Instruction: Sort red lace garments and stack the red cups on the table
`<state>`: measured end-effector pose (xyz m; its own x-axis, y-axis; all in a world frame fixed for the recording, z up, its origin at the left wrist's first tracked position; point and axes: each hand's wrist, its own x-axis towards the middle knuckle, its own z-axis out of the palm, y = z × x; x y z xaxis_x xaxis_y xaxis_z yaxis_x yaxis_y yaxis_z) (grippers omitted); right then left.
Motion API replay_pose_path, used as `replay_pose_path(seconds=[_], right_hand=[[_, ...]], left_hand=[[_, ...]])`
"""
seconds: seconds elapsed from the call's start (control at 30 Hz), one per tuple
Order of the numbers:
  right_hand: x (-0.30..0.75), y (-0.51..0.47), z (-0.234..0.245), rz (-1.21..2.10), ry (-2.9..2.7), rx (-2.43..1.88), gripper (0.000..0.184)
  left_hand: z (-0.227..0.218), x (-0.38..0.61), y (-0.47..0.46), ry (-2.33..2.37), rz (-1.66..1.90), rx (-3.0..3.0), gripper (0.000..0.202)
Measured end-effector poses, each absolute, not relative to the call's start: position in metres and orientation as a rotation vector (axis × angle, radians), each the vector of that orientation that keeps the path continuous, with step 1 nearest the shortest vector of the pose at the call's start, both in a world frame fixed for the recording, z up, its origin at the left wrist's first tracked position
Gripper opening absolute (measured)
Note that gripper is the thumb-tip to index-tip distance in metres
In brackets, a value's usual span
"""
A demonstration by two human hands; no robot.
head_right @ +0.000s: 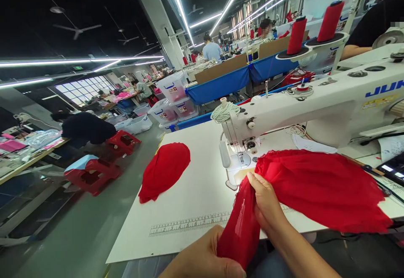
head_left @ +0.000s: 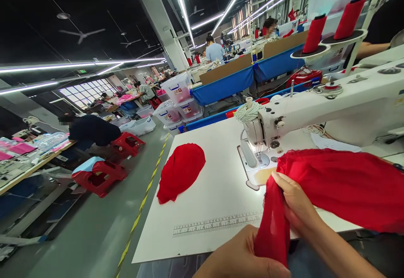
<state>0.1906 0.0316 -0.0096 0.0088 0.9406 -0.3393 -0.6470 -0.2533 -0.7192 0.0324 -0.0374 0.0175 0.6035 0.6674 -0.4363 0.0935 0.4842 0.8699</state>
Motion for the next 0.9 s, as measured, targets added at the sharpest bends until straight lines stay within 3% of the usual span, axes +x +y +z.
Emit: replay_pose_path(seconds=[0.17, 0.33, 0.53, 0.63, 0.77, 0.83, 0.9], right_hand=[[0.186, 0.032, -0.002, 1.840, -0.432, -0.870, 0.034], [0.189, 0.018, 0.007, 2.145, -0.433, -0.672, 0.034], [0.191, -0.015, -0.022, 2.500, -0.123, -0.471, 0.067], [0.189, -0.021, -0.023, 2.308, -0.174, -0.548, 0.073], [0.180, -0.018, -0.007, 1.912, -0.377, -0.700, 0.047], [0.174, -0.016, -0.002, 1.877, -0.422, -0.771, 0.040], [0.169, -0.014, -0.002, 1.920, -0.404, -0.780, 0.045]], left_hand=[[0.030, 0.042, -0.054, 0.846, 0.414, 0.988, 0.035], [0.045, 0.055, -0.033, 0.813, 1.190, 0.421, 0.037], [0.050, 0.050, 0.003, 0.924, 1.563, 0.022, 0.037], [0.048, 0.052, 0.007, 0.915, 1.609, 0.049, 0.039], [0.045, 0.060, 0.010, 0.899, 1.623, -0.004, 0.038], [0.046, 0.064, 0.011, 0.883, 1.614, -0.035, 0.035], [0.047, 0.066, 0.013, 0.860, 1.598, -0.064, 0.031]])
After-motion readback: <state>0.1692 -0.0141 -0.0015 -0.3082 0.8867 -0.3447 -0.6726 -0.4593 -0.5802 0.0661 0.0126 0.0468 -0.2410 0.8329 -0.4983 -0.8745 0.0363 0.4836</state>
